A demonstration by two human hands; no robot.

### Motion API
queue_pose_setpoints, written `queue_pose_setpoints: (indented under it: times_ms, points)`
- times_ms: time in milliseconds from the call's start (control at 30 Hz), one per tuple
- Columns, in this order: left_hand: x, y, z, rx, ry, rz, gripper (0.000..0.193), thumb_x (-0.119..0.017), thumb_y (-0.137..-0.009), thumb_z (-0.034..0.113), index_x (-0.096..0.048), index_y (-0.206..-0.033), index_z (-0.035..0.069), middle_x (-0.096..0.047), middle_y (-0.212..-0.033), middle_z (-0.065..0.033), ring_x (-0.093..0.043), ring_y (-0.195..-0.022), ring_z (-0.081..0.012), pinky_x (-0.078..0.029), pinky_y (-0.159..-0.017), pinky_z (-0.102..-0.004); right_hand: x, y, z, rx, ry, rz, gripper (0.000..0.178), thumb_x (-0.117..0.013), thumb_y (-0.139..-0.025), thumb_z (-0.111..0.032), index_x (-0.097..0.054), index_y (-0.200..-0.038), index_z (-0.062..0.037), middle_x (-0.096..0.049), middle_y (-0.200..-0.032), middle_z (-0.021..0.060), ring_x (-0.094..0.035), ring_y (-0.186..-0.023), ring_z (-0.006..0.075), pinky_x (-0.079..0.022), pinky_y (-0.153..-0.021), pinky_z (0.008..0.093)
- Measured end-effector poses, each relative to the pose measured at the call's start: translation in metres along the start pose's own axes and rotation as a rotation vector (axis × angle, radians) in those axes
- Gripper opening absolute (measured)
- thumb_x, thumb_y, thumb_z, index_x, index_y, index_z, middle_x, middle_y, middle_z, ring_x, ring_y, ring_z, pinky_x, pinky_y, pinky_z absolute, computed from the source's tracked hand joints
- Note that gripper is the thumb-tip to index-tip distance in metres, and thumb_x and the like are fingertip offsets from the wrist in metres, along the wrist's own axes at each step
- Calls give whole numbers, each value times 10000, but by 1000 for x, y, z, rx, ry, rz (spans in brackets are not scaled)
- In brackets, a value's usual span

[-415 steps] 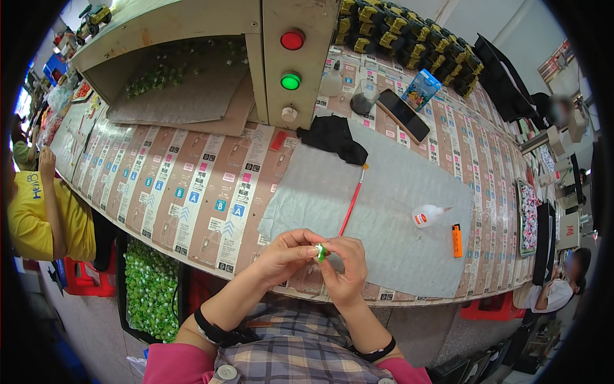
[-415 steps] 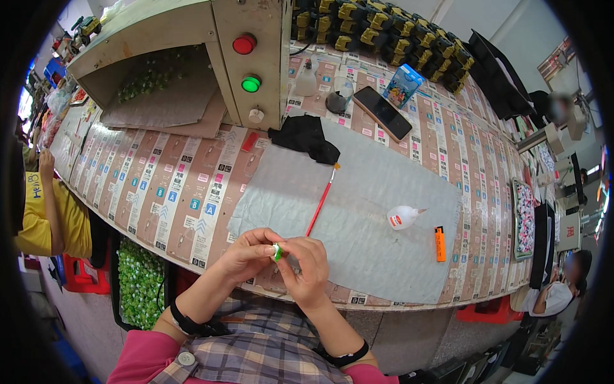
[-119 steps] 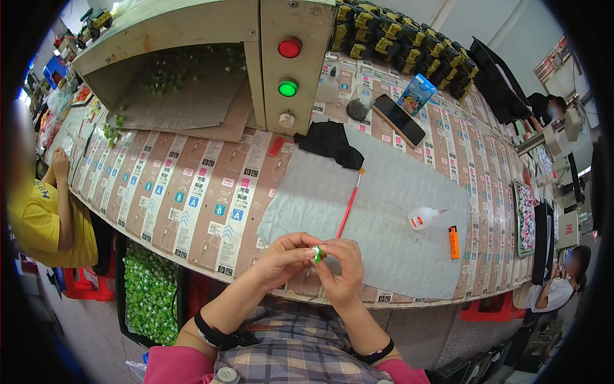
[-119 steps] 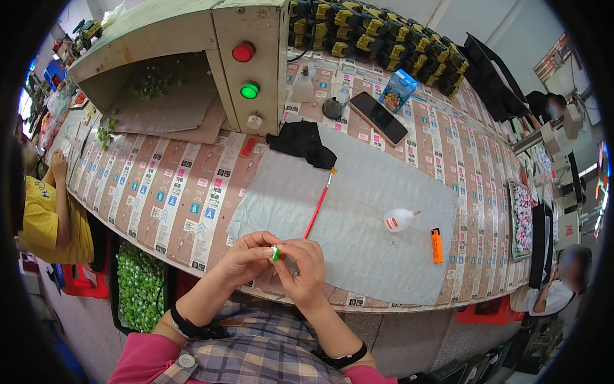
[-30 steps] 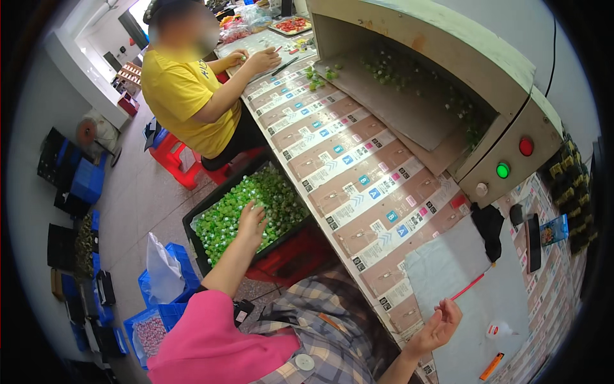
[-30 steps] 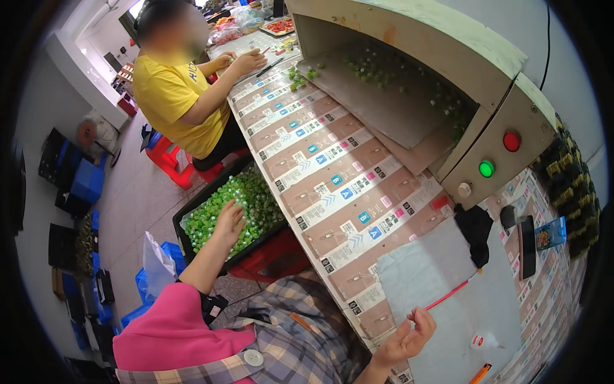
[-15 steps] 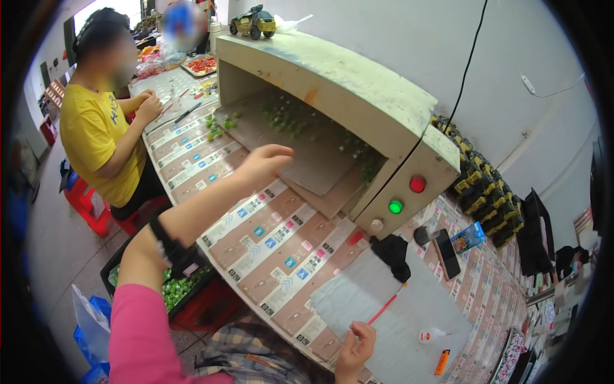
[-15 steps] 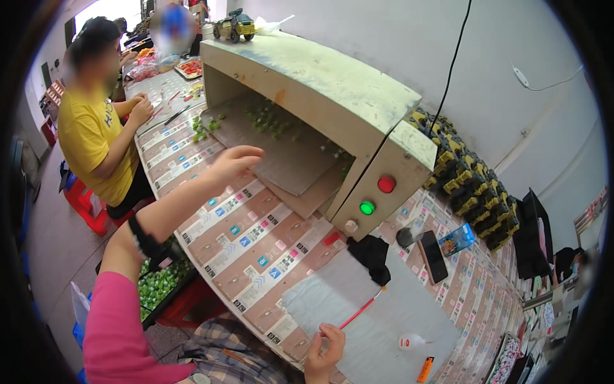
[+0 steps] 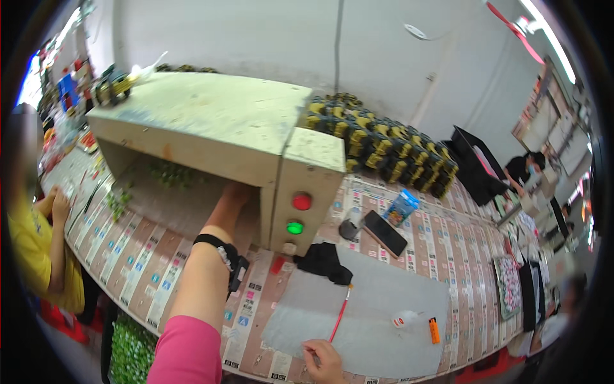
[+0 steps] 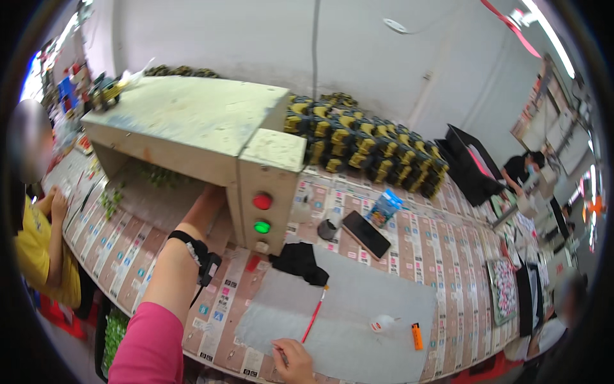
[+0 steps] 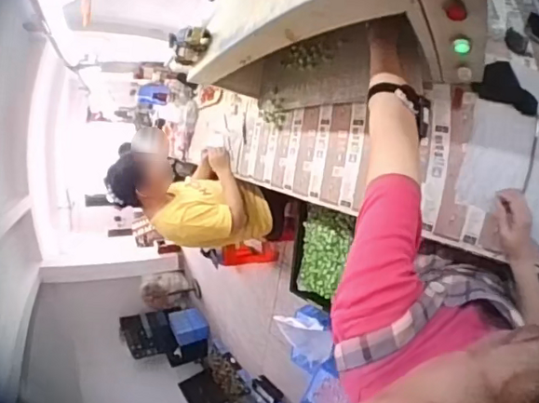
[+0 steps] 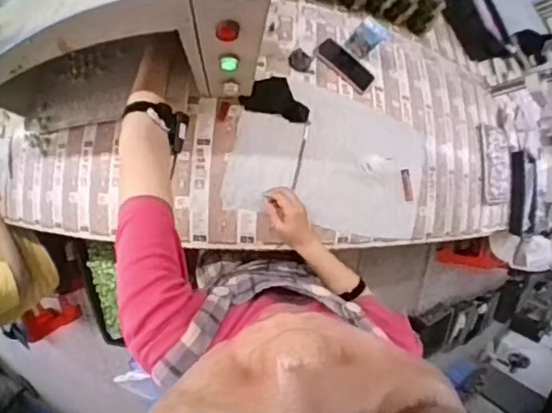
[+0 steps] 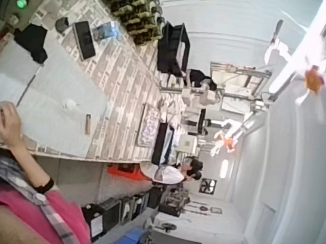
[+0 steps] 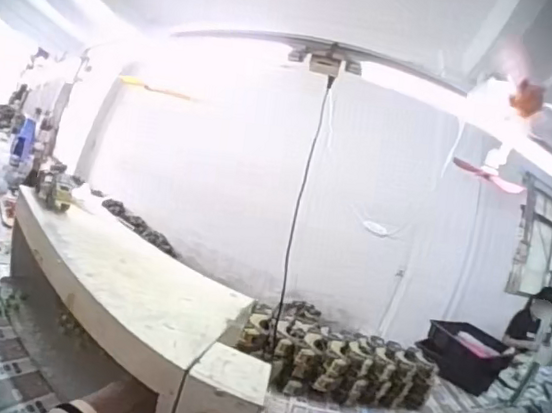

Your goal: Apply glue and assemble small green and white plastic toy components at a factory workbench.

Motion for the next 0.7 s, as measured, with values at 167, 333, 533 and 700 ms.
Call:
queue_pose_setpoints:
  times_ms: [167,333,533,700]
  points:
    - [-23,-19,0,-62,-18,-9,346,-415,-818,180,-467,-1140,68,-493,-1132,-174,-507,-1011,-307,-452,-785,-382,5,-2,-10,42,-10,11,165,-548,-739,-40,-556,-900,-7,-537,-839,126,-553,-699,244,-452,-609,292]
    - [-23,-23,-7,-85,-48,0,347,-416,-819,183,-465,-1142,66,-489,-1137,-175,-505,-1014,-307,-452,-785,-381,9,-3,-7,85,13,64,149,-544,-738,-42,-558,-883,-12,-533,-809,128,-550,-685,250,-447,-590,295]
    - [12,-32,-20,-80,-101,46,350,-418,-820,186,-462,-1145,64,-484,-1142,-176,-502,-1017,-307,-452,-785,-378,7,3,-7,51,-15,56,137,-541,-737,-41,-556,-871,-16,-530,-796,118,-542,-663,254,-440,-576,303]
    - [2,-31,-1,-97,-85,37,352,-419,-821,188,-460,-1147,62,-479,-1147,-176,-500,-1020,-307,-453,-785,-377,6,3,-7,13,-67,59,117,-541,-743,-58,-553,-855,-26,-526,-791,125,-524,-679,282,-429,-590,329]
Point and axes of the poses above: each hand's wrist, its own y-axis away from the middle knuckle, its own x-axis out of the back of the hand, z = x × y, the point moved 5 cm from there along -y, towards the middle knuckle
